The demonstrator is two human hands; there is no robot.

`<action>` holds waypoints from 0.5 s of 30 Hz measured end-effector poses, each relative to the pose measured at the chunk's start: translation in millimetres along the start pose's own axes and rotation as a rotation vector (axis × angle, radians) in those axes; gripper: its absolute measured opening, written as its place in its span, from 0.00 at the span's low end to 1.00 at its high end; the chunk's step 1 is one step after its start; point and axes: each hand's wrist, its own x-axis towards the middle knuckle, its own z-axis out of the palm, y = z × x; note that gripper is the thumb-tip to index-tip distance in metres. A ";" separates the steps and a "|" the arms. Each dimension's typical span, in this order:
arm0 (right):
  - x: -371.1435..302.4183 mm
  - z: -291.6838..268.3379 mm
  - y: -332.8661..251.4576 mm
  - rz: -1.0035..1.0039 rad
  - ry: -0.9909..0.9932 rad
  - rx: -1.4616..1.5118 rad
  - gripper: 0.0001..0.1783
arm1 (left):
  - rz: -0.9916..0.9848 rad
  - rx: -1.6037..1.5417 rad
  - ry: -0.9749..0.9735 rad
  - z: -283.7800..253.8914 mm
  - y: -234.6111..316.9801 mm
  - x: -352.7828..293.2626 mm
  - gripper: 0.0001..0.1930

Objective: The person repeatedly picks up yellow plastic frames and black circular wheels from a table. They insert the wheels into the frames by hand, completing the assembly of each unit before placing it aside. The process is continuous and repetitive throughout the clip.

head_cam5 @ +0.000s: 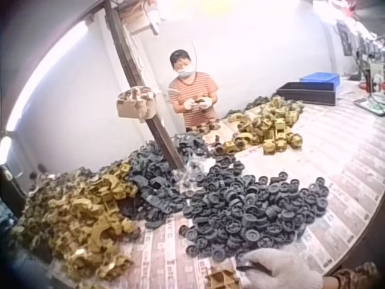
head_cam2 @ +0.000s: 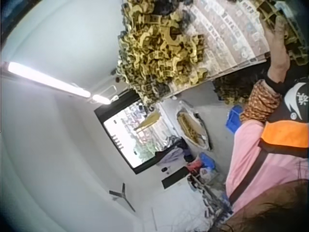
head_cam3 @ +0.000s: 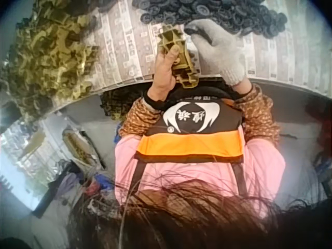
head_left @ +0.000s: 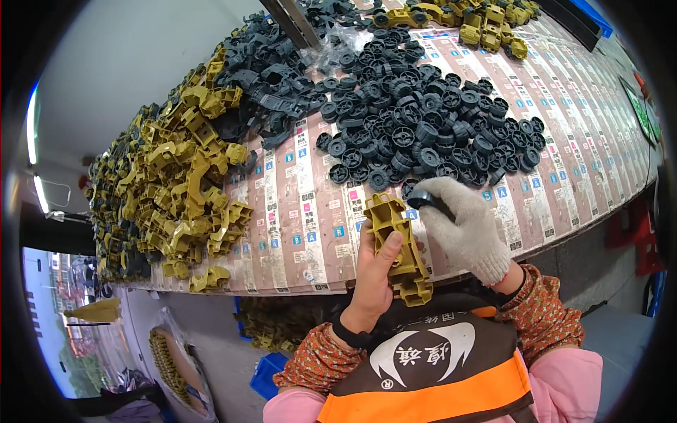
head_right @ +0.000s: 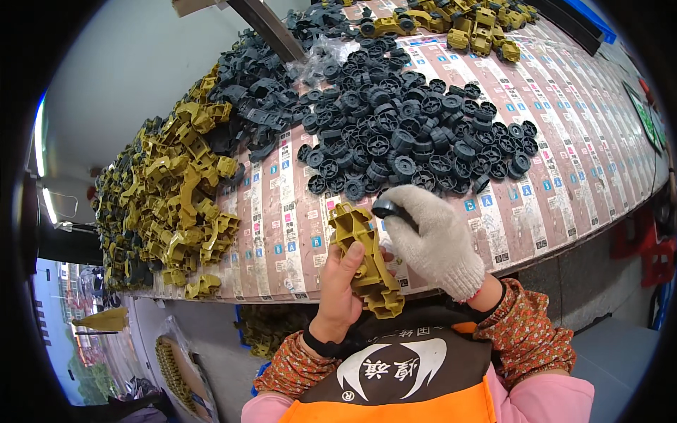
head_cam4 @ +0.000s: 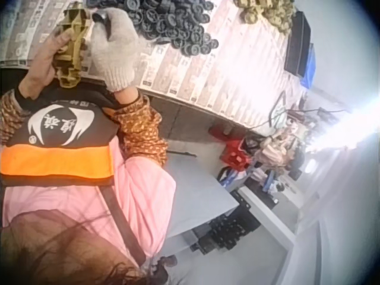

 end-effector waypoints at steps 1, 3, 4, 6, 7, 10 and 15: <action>-1.4 1.6 4.0 -0.031 -0.008 -0.024 0.13 | 0.012 -0.003 -0.008 1.8 2.3 0.5 0.25; -3.7 1.5 6.7 0.005 -0.018 -0.005 0.13 | 0.042 -0.008 -0.018 3.8 7.8 1.2 0.27; -4.7 -0.2 5.9 0.072 -0.020 0.037 0.12 | 0.144 0.094 -0.023 2.8 10.7 1.2 0.28; -5.8 -4.7 4.3 0.176 -0.035 0.156 0.11 | 0.343 0.296 -0.031 -1.0 16.6 0.1 0.31; -6.7 -5.6 7.5 0.191 -0.036 0.168 0.10 | 0.523 0.483 -0.085 -3.8 18.0 4.1 0.32; -9.6 -8.9 20.6 0.192 -0.040 0.137 0.10 | 0.883 0.996 -0.259 -22.9 15.6 17.9 0.33; -19.3 -6.7 29.1 0.062 -0.049 -0.124 0.13 | 0.607 1.480 -0.299 -33.6 9.9 -14.6 0.28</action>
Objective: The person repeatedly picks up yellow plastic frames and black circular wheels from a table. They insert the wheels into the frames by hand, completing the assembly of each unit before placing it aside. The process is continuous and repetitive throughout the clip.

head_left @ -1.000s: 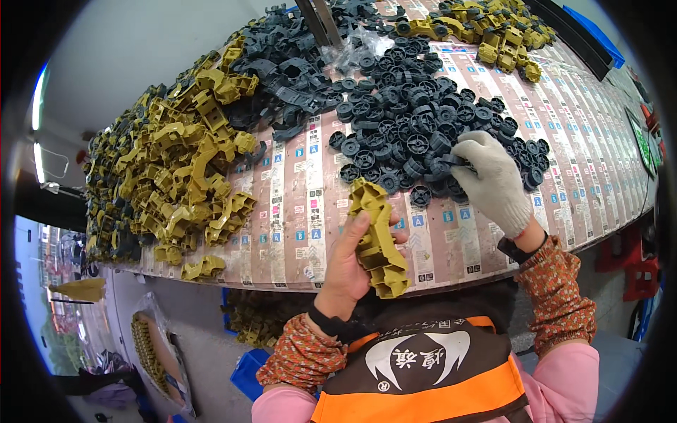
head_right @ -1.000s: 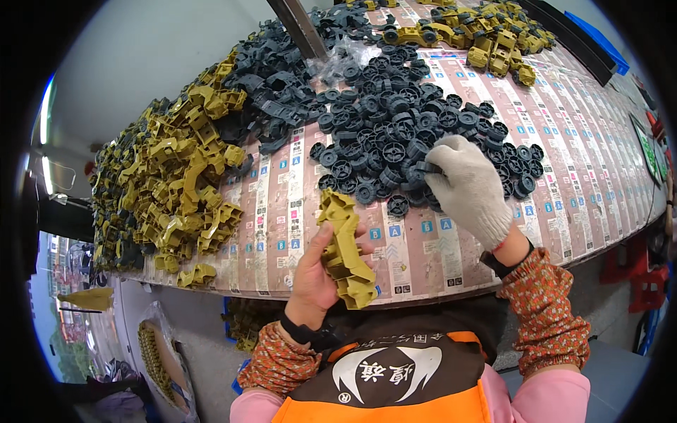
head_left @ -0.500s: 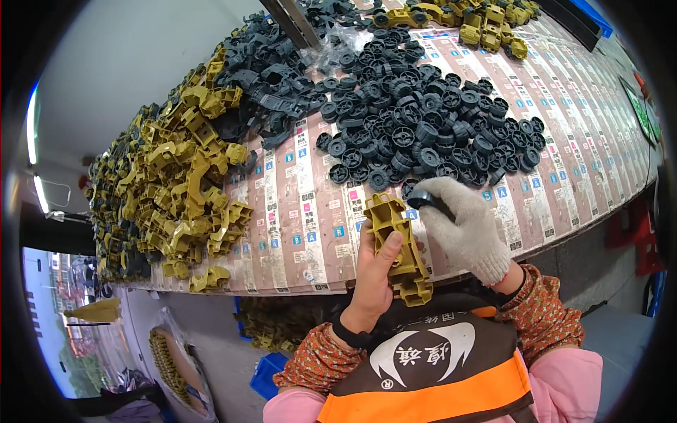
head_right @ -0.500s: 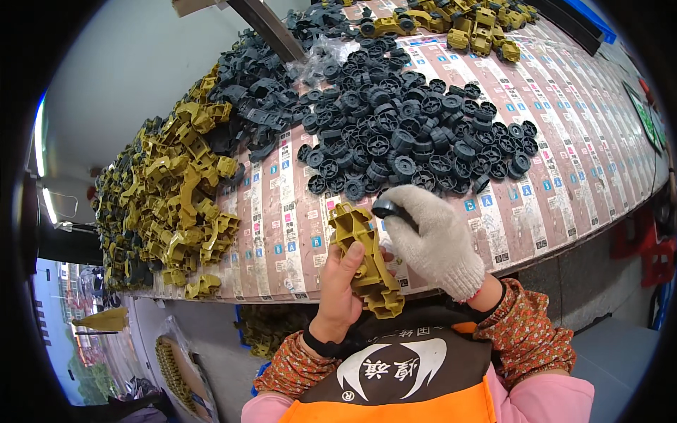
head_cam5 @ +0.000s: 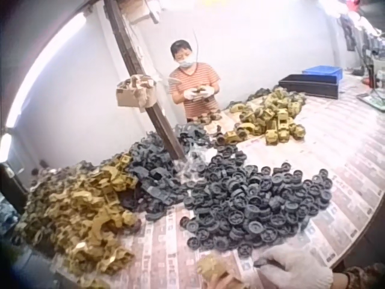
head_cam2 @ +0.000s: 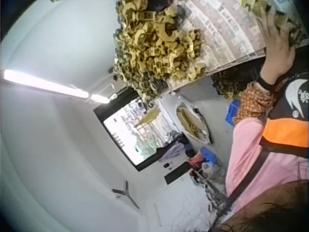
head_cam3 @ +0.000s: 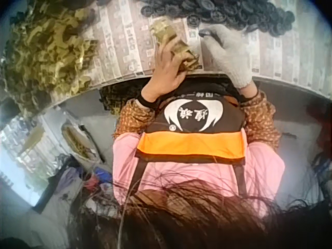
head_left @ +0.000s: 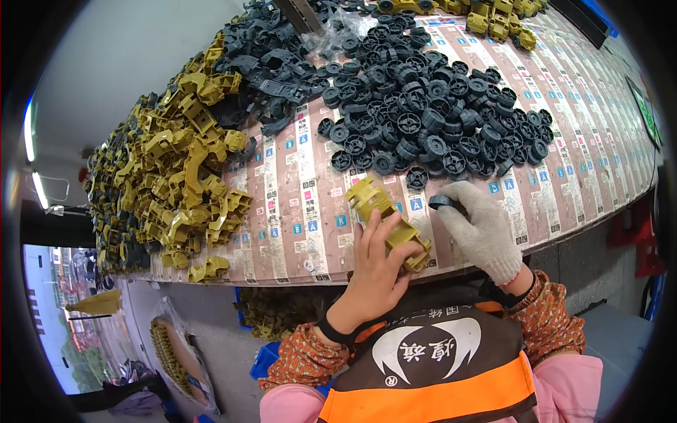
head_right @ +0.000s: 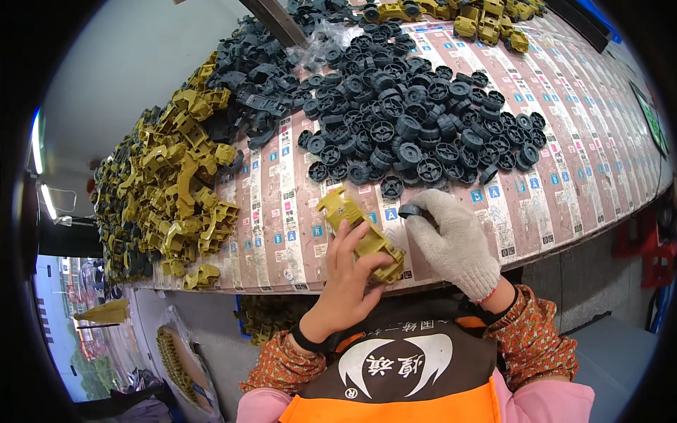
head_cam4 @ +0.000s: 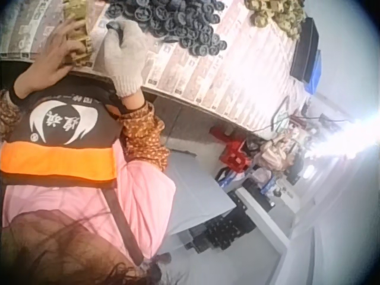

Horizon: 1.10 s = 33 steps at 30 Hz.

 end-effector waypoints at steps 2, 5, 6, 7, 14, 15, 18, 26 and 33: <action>-3.9 6.4 6.3 -0.018 0.027 -0.017 0.13 | 0.000 -0.133 0.087 0.9 1.4 -10.4 0.29; -4.3 22.0 5.1 -0.098 0.048 -0.031 0.13 | -0.367 -0.568 0.473 7.2 -2.6 -15.2 0.36; -2.6 24.8 1.2 -0.138 0.033 -0.060 0.13 | -0.515 -0.748 0.620 8.1 -4.7 -12.9 0.37; -1.3 27.8 -3.1 -0.178 0.019 -0.089 0.13 | -0.544 -0.797 0.712 7.3 -10.5 -8.8 0.35; -9.0 40.0 -40.5 -0.302 -0.032 -0.204 0.14 | -0.786 -1.149 0.549 -15.9 -10.0 16.6 0.37; -9.0 39.2 -41.3 -0.326 -0.076 -0.190 0.14 | -0.789 -1.283 0.473 -21.0 -13.3 16.4 0.36; -10.4 36.0 -39.8 -0.370 -0.147 -0.121 0.14 | -0.762 -1.537 0.323 -26.4 -19.8 15.6 0.31; -9.5 26.8 -39.5 -0.138 -0.055 0.210 0.13 | -0.742 -1.521 0.205 -8.1 -9.1 4.9 0.34; 2.8 24.7 -29.9 -0.040 0.021 0.134 0.13 | -0.668 -1.648 0.194 -10.2 3.3 7.8 0.37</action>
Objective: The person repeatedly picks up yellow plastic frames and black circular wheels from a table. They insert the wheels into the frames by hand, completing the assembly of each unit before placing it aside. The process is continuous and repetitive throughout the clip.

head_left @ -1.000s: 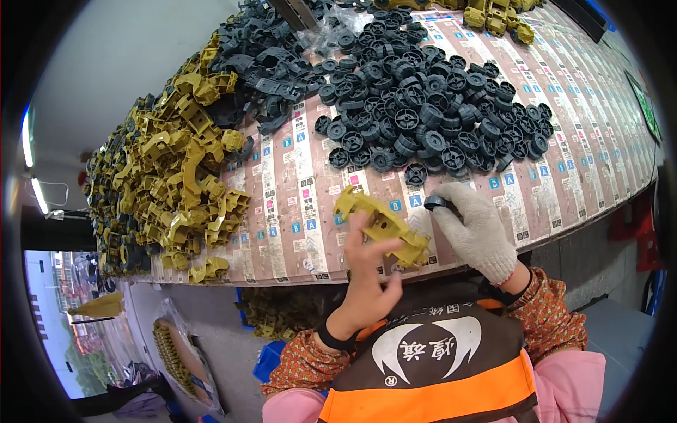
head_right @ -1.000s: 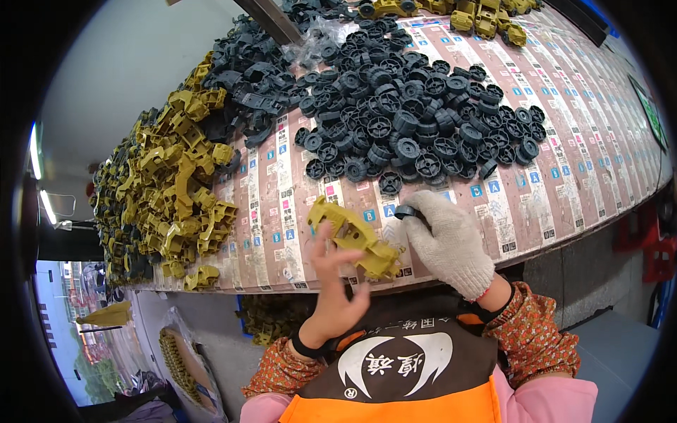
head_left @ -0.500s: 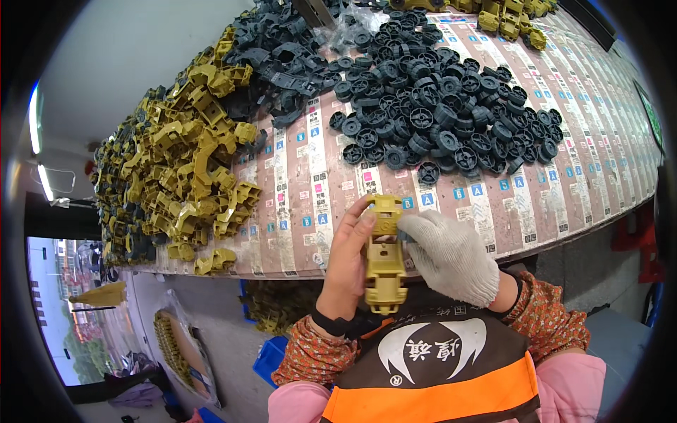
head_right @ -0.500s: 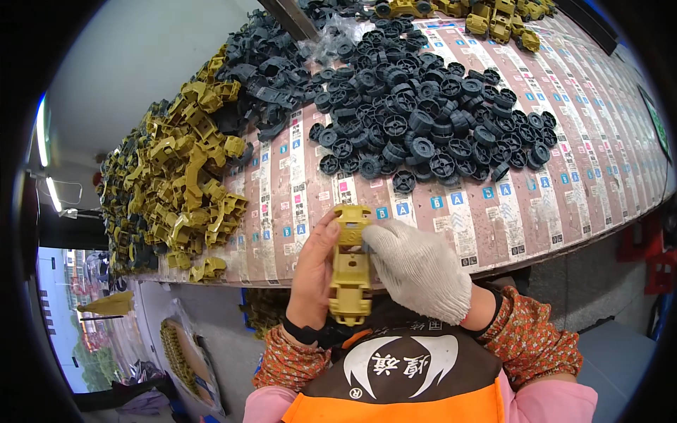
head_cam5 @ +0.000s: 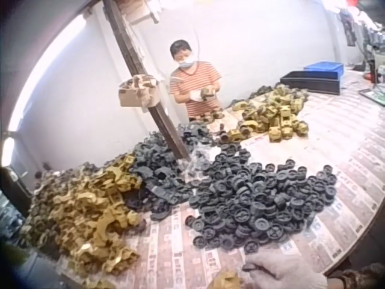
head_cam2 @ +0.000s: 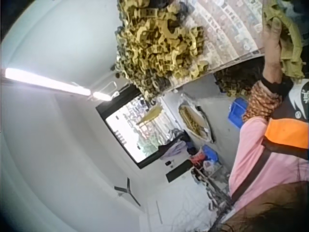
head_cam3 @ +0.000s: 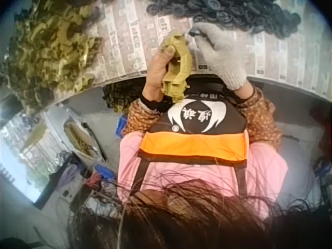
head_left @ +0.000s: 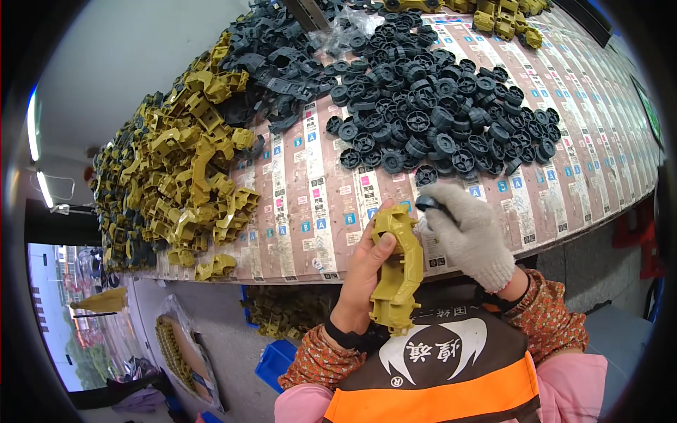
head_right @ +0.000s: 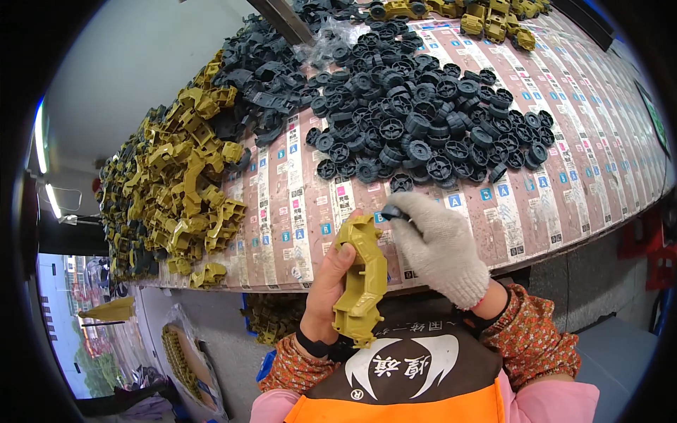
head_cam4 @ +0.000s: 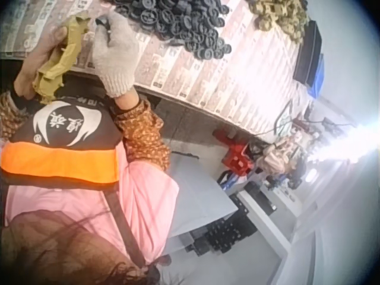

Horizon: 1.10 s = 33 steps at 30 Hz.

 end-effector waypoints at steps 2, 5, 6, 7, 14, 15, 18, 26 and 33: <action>-4.9 6.6 5.9 -0.043 -0.012 -0.047 0.15 | 0.004 -0.034 -0.022 3.3 -4.0 -1.5 0.38; -8.1 5.3 -2.9 -0.001 -0.042 -0.051 0.16 | 0.069 0.038 0.032 10.2 -8.0 -1.8 0.38; -9.5 4.5 -5.7 0.003 -0.052 -0.068 0.16 | 0.095 0.078 0.037 10.4 -10.2 -1.2 0.38; -10.7 4.0 -8.2 0.006 -0.062 -0.085 0.17 | 0.120 0.117 0.043 10.0 -12.4 -0.3 0.38; -16.8 4.8 -3.2 -0.008 -0.038 -0.072 0.20 | 0.250 0.418 0.001 18.0 -17.1 -4.0 0.40; -17.5 5.1 -1.4 -0.007 -0.036 -0.072 0.20 | 0.262 0.451 -0.005 17.5 -18.8 -3.4 0.40; -18.7 5.0 0.0 -0.031 -0.038 -0.093 0.22 | 0.293 0.523 -0.010 14.3 -23.8 -1.4 0.40; -26.4 4.3 -3.3 -0.205 -0.158 -0.343 0.28 | 0.305 0.642 -0.056 5.7 -27.2 -2.3 0.39; 15.9 -8.6 6.6 -0.295 -0.214 -0.321 0.13 | 0.210 0.479 -0.007 -1.1 -8.1 -3.7 0.38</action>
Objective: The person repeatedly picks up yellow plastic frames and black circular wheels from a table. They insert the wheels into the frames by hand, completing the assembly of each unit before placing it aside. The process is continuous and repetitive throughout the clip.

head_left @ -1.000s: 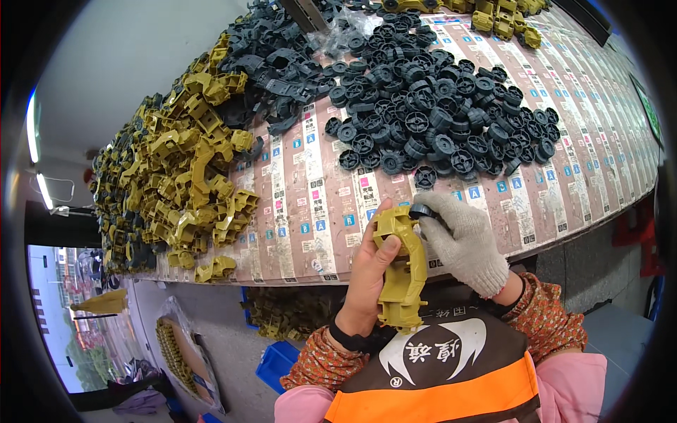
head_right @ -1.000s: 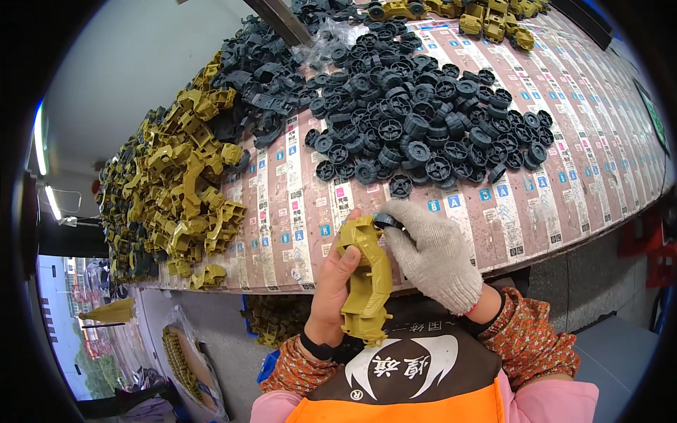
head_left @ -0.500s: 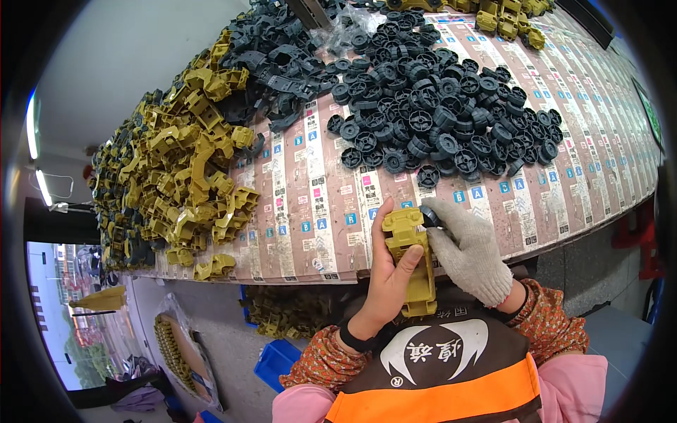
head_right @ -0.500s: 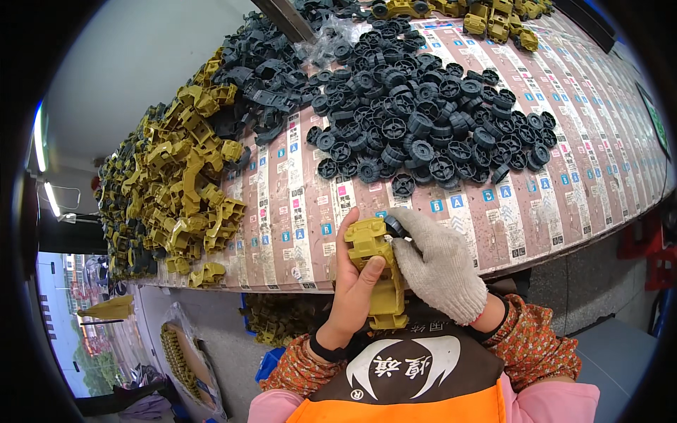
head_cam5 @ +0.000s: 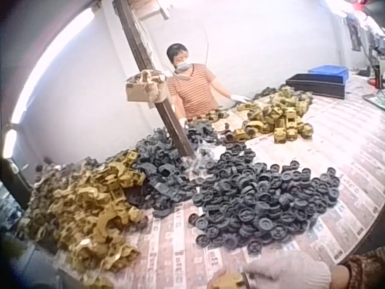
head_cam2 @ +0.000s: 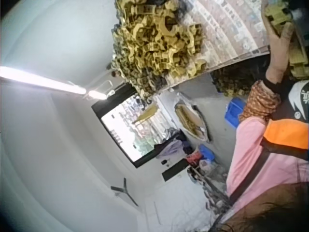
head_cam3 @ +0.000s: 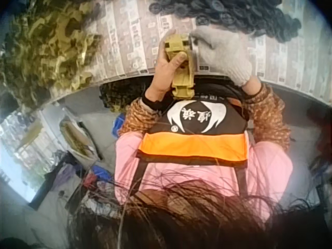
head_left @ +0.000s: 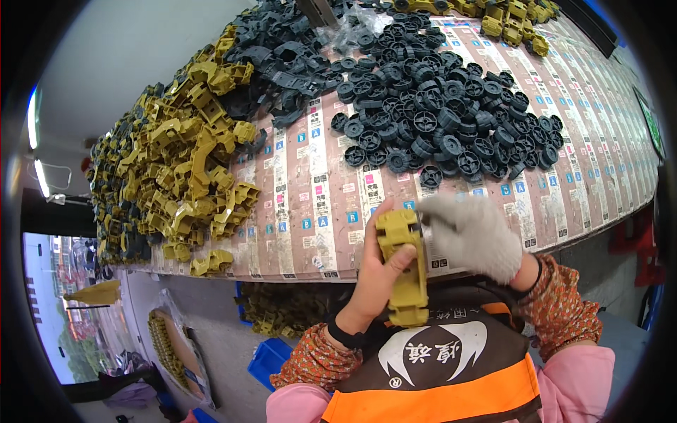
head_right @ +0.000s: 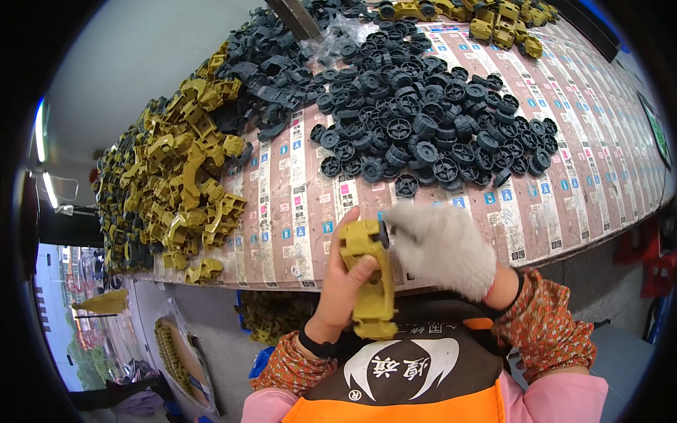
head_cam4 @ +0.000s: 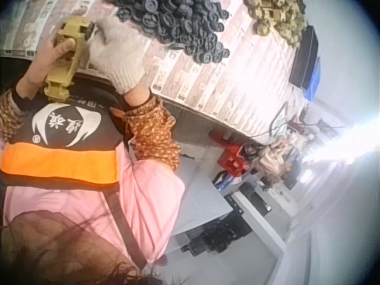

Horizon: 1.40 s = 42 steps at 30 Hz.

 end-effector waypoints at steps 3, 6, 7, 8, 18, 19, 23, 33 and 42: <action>33.9 -8.9 15.7 0.021 0.051 -0.518 0.09 | -0.140 -0.300 0.116 -15.3 2.3 4.6 0.27; 43.4 -1.0 23.9 0.002 -0.051 -0.718 0.09 | -0.198 -0.381 0.157 -31.8 8.7 2.5 0.26; 44.1 1.7 23.9 -0.007 -0.083 -0.751 0.09 | -0.194 -0.432 0.115 -37.9 6.0 0.7 0.27; 43.5 2.9 25.1 -0.021 -0.073 -0.748 0.10 | -0.202 -0.478 0.130 -37.0 4.9 1.6 0.27; 10.0 1.3 7.5 0.002 -0.084 -0.287 0.15 | -0.102 -0.516 0.174 -27.8 -6.5 12.6 0.21; 2.0 1.3 1.0 0.063 -0.102 -0.180 0.17 | -0.078 -0.521 0.198 -24.1 -5.3 12.9 0.21; -23.5 14.2 -17.6 0.222 0.049 0.233 0.21 | -0.004 -0.508 0.315 -10.2 -6.0 17.5 0.19; -40.2 23.0 -29.1 0.383 0.060 0.396 0.15 | 0.133 -0.397 0.286 9.1 -8.9 18.6 0.19; -41.6 18.7 -40.1 0.327 0.052 0.378 0.13 | 0.227 -0.239 0.330 11.7 -11.2 14.9 0.20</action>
